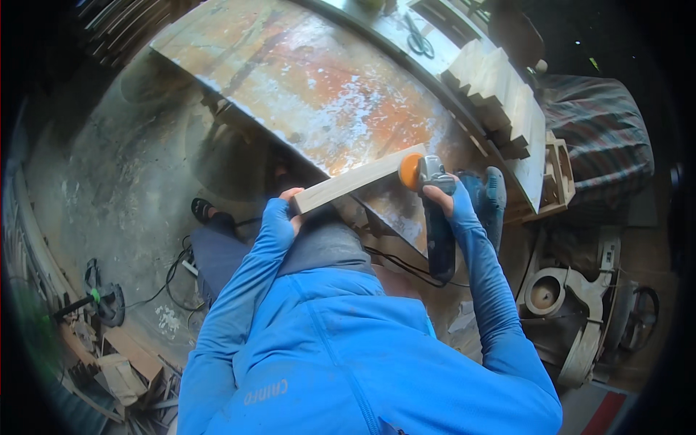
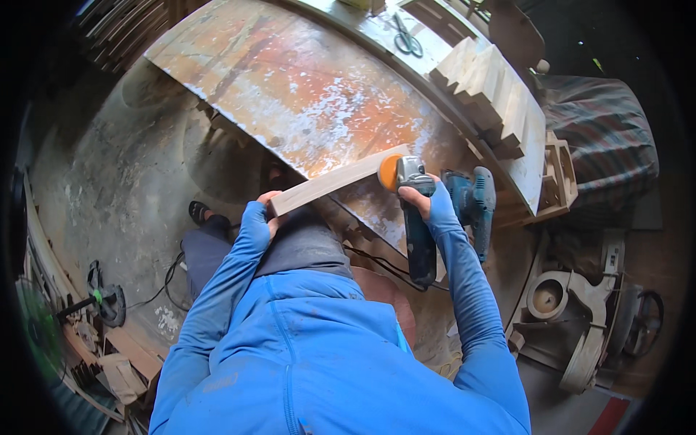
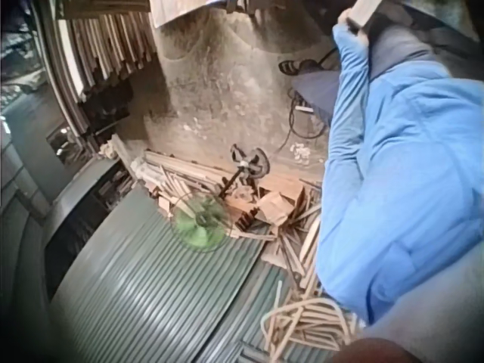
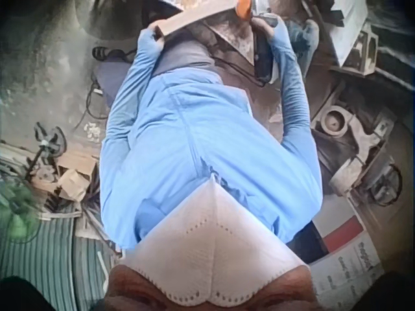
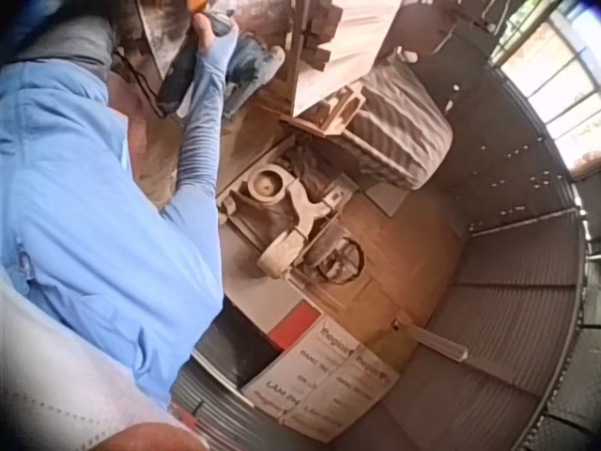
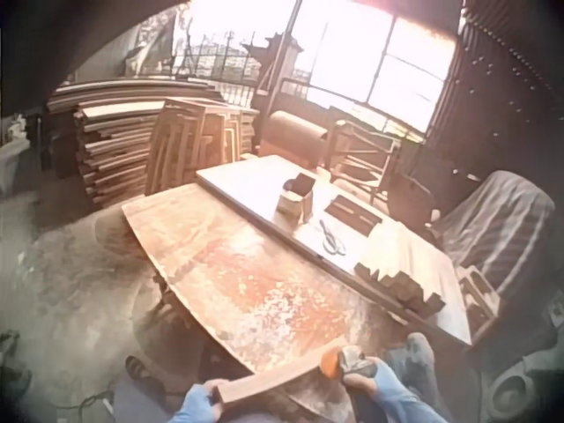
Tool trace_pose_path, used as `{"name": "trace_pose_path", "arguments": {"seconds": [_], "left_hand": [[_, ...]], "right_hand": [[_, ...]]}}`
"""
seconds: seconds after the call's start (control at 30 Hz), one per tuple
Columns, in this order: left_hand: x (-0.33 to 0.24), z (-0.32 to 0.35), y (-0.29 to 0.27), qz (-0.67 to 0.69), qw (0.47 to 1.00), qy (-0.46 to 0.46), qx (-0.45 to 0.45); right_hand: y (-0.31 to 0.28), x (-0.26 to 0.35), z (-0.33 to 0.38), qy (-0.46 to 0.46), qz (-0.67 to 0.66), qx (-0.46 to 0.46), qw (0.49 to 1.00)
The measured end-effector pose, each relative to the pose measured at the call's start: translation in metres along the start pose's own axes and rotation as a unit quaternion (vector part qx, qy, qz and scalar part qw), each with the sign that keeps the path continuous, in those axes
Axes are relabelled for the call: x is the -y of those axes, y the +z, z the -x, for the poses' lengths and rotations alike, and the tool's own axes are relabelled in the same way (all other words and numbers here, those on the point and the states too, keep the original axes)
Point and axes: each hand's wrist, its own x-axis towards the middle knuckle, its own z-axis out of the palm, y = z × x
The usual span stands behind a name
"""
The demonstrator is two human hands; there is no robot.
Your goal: Sanding wooden blocks using an angle grinder with a sanding disc.
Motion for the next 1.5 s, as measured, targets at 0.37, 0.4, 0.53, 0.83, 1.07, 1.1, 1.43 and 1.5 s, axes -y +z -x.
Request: {"name": "trace_pose_path", "arguments": {"seconds": [0.37, 0.4, 0.53, 0.83, 1.07, 1.1, 1.43, 1.5], "left_hand": [[-0.024, 0.005, 0.002, 0.042, 0.995, -0.093, 0.018], [-0.021, 0.005, 0.001, 0.043, 0.995, -0.093, 0.014], [-0.009, 0.004, 0.003, 0.083, 0.994, -0.069, 0.007], [0.001, 0.018, -0.016, 0.039, 0.999, -0.016, -0.011], [-0.003, 0.014, -0.017, 0.053, 0.998, -0.027, -0.004], [-0.003, 0.013, -0.018, 0.053, 0.998, -0.023, -0.006], [0.009, 0.036, -0.048, 0.099, 0.992, -0.038, -0.063], [0.009, 0.035, -0.054, 0.078, 0.995, -0.031, -0.062]], "right_hand": [[0.127, 0.073, 0.02, -0.067, 0.125, 0.259, 0.955], [0.129, 0.074, 0.021, -0.069, 0.127, 0.262, 0.954], [0.131, 0.081, 0.024, -0.054, 0.098, 0.263, 0.958], [0.072, 0.071, -0.001, 0.01, 0.077, 0.128, 0.989], [-0.019, 0.044, -0.045, 0.032, 0.028, 0.055, 0.998], [-0.028, 0.042, -0.049, 0.04, 0.041, 0.035, 0.998], [-0.01, -0.011, -0.005, 0.093, -0.292, -0.018, 0.952], [0.0, -0.016, 0.001, 0.114, -0.341, 0.001, 0.933]]}}
